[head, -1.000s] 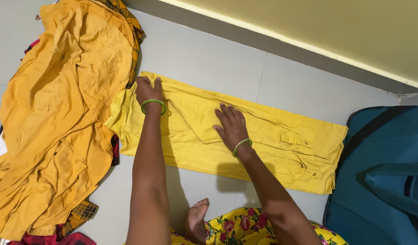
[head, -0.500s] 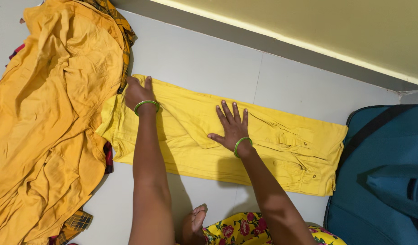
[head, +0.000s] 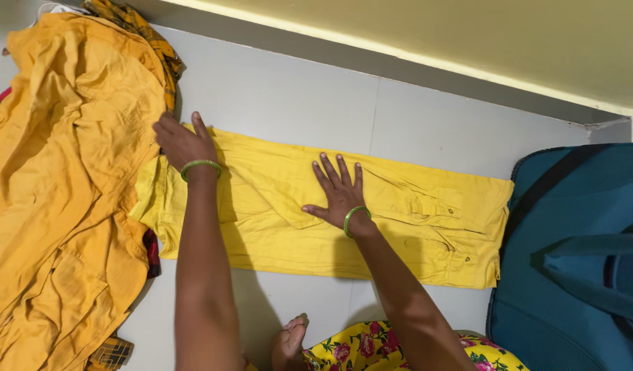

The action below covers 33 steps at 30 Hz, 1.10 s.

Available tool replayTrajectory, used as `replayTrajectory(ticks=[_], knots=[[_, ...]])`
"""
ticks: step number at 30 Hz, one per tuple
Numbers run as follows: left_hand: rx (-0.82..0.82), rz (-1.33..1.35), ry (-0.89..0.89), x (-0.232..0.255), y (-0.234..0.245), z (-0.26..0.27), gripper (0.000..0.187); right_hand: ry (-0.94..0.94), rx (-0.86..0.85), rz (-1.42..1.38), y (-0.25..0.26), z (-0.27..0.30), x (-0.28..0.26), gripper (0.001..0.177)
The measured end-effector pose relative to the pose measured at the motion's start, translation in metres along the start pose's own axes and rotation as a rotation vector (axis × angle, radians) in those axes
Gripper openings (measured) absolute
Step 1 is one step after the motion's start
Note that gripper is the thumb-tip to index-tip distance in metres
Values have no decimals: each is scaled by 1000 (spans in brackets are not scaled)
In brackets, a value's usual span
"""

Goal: The person folds a yellow long-sleeved shirt by hand on the floor, smoothing the fabric, folding in the sleeves, and then folding the body of the shirt into a square, ending by fastening the top button.

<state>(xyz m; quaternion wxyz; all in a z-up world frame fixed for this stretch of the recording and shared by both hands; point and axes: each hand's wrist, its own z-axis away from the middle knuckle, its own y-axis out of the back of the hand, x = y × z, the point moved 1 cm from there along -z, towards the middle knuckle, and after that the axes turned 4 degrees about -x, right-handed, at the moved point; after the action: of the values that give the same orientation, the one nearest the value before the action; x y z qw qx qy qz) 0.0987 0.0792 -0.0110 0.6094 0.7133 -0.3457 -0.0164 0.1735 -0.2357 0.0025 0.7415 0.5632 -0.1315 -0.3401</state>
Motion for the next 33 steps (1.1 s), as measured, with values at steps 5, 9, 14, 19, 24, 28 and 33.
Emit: replayTrajectory(ticks=[5,9,14,19,24,28,33], knots=[[-423,221,-572,44,-12,81,15,-4,-66,34,3,-3,0,109],[-476,109,-637,56,-7,126,49,68,-98,-22,8,4,19,105],[-507,-59,-609,46,-10,124,75,-31,-181,123,12,48,74,86],[-502,-38,-606,45,-12,125,77,-267,-248,203,19,103,157,78],[-534,-97,-621,44,-16,122,79,-381,36,74,-12,144,244,74],[-546,-395,-578,64,-16,125,75,-390,523,-219,-31,162,277,53],[-512,-148,-569,92,-9,175,82,-627,606,-376,-29,155,256,47]])
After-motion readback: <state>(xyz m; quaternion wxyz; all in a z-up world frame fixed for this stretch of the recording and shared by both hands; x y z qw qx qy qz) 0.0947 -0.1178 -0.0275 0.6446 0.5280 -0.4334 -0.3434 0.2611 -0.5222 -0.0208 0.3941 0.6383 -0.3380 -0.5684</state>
